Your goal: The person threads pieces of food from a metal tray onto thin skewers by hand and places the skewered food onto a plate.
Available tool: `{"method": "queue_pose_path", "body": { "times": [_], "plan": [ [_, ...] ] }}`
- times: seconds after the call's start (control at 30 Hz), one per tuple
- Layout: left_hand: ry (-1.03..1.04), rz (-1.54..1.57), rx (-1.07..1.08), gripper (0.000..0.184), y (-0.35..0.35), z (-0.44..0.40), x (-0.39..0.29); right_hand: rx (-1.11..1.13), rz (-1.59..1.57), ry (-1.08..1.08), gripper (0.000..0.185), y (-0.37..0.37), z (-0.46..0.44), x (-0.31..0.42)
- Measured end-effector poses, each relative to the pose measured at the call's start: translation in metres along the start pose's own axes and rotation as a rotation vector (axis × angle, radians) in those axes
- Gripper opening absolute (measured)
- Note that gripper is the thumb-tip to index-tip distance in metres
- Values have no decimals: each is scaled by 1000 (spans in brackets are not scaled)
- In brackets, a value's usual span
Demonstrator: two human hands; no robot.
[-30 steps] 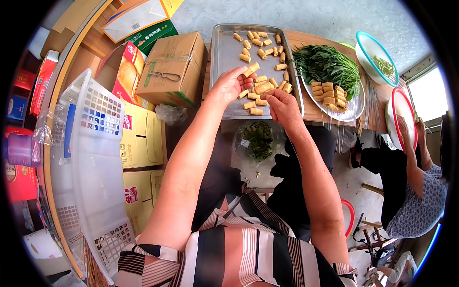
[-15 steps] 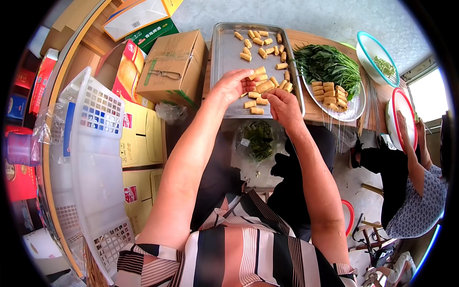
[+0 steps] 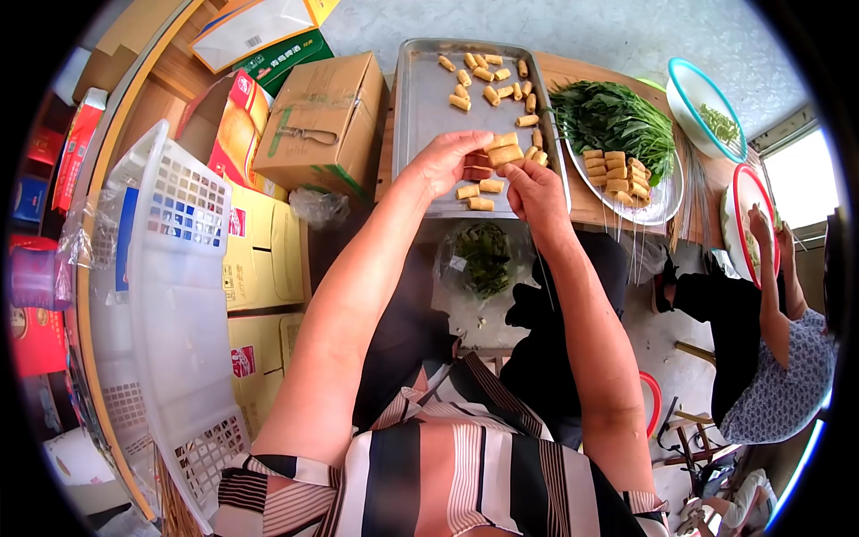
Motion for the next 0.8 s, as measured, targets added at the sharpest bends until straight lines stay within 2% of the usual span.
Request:
{"method": "queue_pose_path", "body": {
  "times": [0.1, 0.13, 0.17, 0.23, 0.3, 0.37, 0.43, 0.5, 0.53, 0.6, 0.63, 0.7, 0.73, 0.77, 0.8],
  "plan": [
    [-21, 1, -62, 33, -11, -2, 2, -25, -68, -29, 19, -5, -2, 0],
    [-15, -183, -107, 28, -14, -4, 4, -49, -83, -22, 18, -8, -1, 0],
    [-16, -183, -109, 28, -16, -6, 10, -48, -84, -21, 18, -9, -1, 0],
    [-49, -1416, 99, 19, -24, -9, 19, -64, -115, -44, 17, -13, -1, 2],
    [-17, -1537, 90, 13, -25, -1, 31, -57, -125, -43, 17, -14, 1, 2],
    [-195, -1633, 228, 17, -28, 2, 47, -63, -117, -41, 17, -14, 2, 3],
    [-234, -1627, 267, 20, -27, 4, 50, -58, -107, -26, 17, -14, 3, 5],
    [-79, -1655, 259, 19, -22, 3, 45, -55, -98, -12, 17, -15, 4, 4],
    [-77, -1658, 260, 19, -22, 1, 45, -45, -96, -17, 18, -15, 4, 5],
    [79, -1560, 76, 12, -16, -3, 28, -38, -96, -24, 18, -16, 6, 6],
    [81, -1562, 80, 12, -15, -8, 23, -31, -106, -28, 18, -15, 7, 7],
    [8, -980, -208, 17, -31, -13, 12, -29, -118, -32, 18, -16, 9, 6],
    [55, -663, -250, 25, -32, -12, 9, -2, -98, -31, 19, -15, 10, 5],
    [56, -664, -251, 25, -34, -11, 5, 28, -77, -30, 20, -13, 11, 4],
    [90, -388, -270, 23, -36, -11, 3, 30, -76, -31, 20, -12, 12, 5]
  ]
}}
Point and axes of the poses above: each hand's wrist, its own z-axis away from the middle knuckle, its own y-axis out of the palm, x = y × z, the point moved 6 cm from there along -z, towards the middle knuckle, and after that the axes turned 13 degrees about y, right-handed, at the moved point
